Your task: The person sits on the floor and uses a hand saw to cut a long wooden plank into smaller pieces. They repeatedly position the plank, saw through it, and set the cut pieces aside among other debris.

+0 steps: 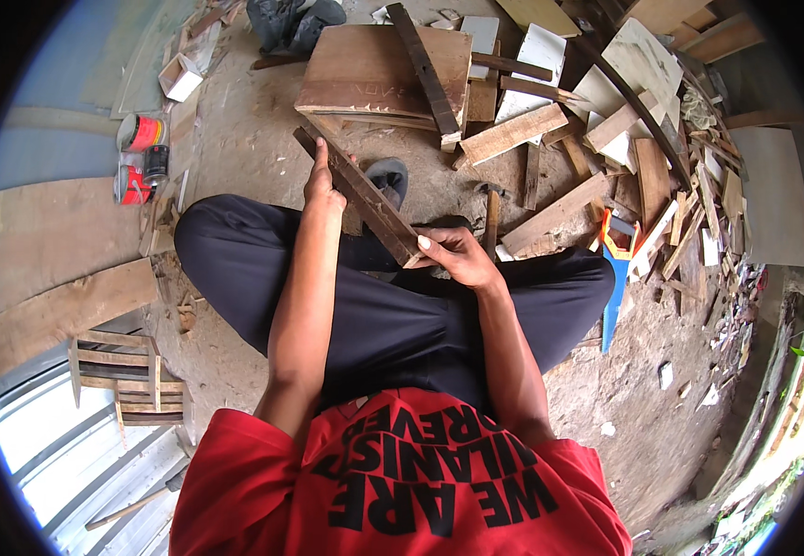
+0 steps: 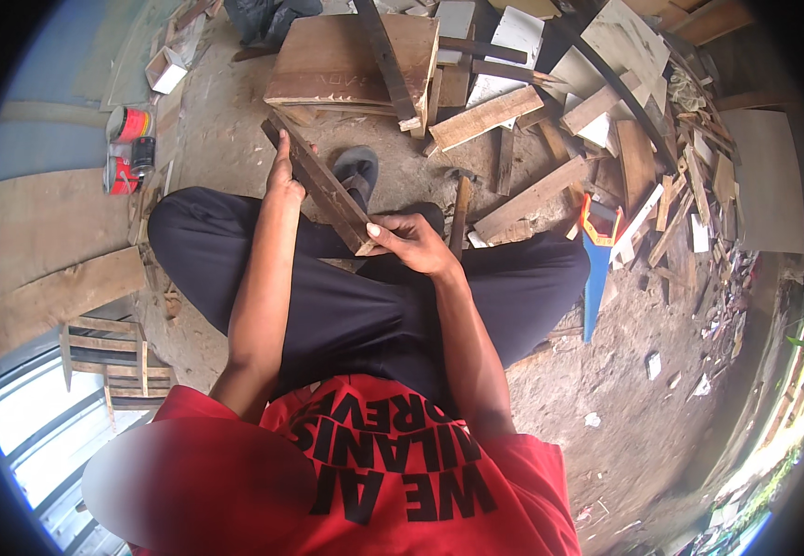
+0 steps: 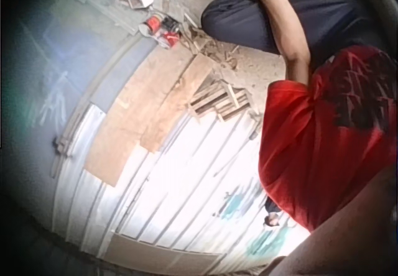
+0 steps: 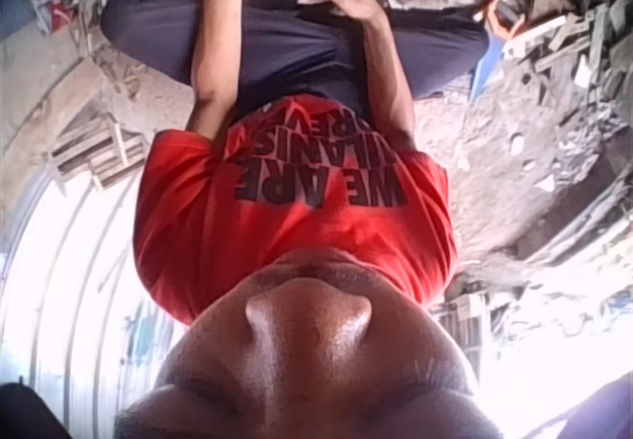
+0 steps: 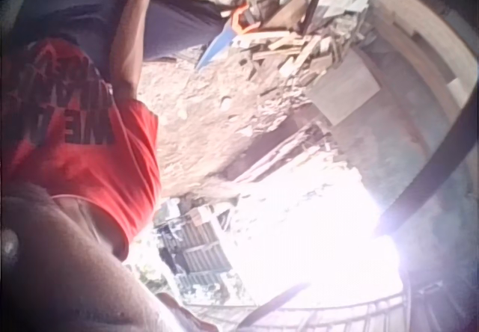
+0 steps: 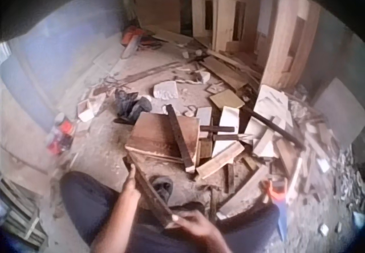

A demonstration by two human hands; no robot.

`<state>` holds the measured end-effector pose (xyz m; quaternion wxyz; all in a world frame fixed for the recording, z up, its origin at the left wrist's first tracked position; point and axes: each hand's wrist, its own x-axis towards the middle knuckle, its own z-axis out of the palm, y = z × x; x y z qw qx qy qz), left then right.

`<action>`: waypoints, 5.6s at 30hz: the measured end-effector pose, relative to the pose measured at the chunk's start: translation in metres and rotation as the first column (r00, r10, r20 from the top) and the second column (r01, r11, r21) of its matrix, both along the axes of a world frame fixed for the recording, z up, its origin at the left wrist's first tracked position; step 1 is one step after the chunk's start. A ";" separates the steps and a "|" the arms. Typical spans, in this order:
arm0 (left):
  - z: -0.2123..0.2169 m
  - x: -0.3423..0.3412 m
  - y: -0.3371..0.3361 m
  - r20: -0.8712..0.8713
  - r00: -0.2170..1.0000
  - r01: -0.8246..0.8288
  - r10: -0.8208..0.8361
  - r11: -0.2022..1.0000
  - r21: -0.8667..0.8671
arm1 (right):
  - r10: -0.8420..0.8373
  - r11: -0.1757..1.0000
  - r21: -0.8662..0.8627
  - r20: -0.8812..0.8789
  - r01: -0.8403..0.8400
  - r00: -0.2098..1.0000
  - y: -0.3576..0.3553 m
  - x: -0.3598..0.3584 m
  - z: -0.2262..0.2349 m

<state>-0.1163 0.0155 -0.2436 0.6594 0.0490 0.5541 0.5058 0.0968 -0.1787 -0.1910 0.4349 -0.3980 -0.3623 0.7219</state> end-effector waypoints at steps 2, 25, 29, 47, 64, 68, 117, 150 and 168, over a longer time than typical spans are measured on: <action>-0.001 -0.001 -0.001 -0.004 1.000 0.006 -0.006 1.000 0.021 | 0.014 1.000 -0.005 0.008 -0.014 1.000 0.001 0.001 -0.002; 0.115 0.094 -0.102 -0.231 0.946 0.322 -0.227 0.583 0.746 | -0.026 0.995 0.099 0.011 0.025 1.000 0.002 -0.009 -0.042; 0.114 0.090 -0.111 -0.196 0.942 0.319 -0.273 0.543 0.777 | 0.002 0.997 0.081 0.073 -0.008 0.997 0.001 -0.002 -0.037; 0.133 0.093 -0.117 -0.187 0.888 0.380 -0.420 0.440 0.814 | -0.135 0.963 0.258 0.212 0.078 0.968 -0.001 -0.001 -0.041; 0.058 0.082 -0.070 0.071 0.945 0.258 -0.319 0.861 0.439 | -0.546 0.835 0.352 0.451 0.422 0.706 0.001 -0.009 -0.010; 0.057 0.064 -0.058 0.456 0.810 0.124 -0.369 0.868 0.481 | -0.783 0.595 0.318 0.438 0.738 0.442 0.001 0.037 -0.052; 0.045 0.057 -0.042 0.384 0.916 0.033 -0.113 0.978 0.208 | -0.617 0.768 0.629 0.777 0.119 -0.128 0.193 0.022 0.001; 0.103 0.055 -0.057 0.099 0.983 0.130 -0.157 0.964 0.232 | -0.137 0.981 0.187 0.515 0.045 0.846 0.031 -0.028 0.071; 0.067 0.043 -0.043 0.127 0.991 -0.064 0.050 0.992 0.108 | -0.116 0.979 -0.161 0.050 0.123 0.992 0.032 -0.032 0.056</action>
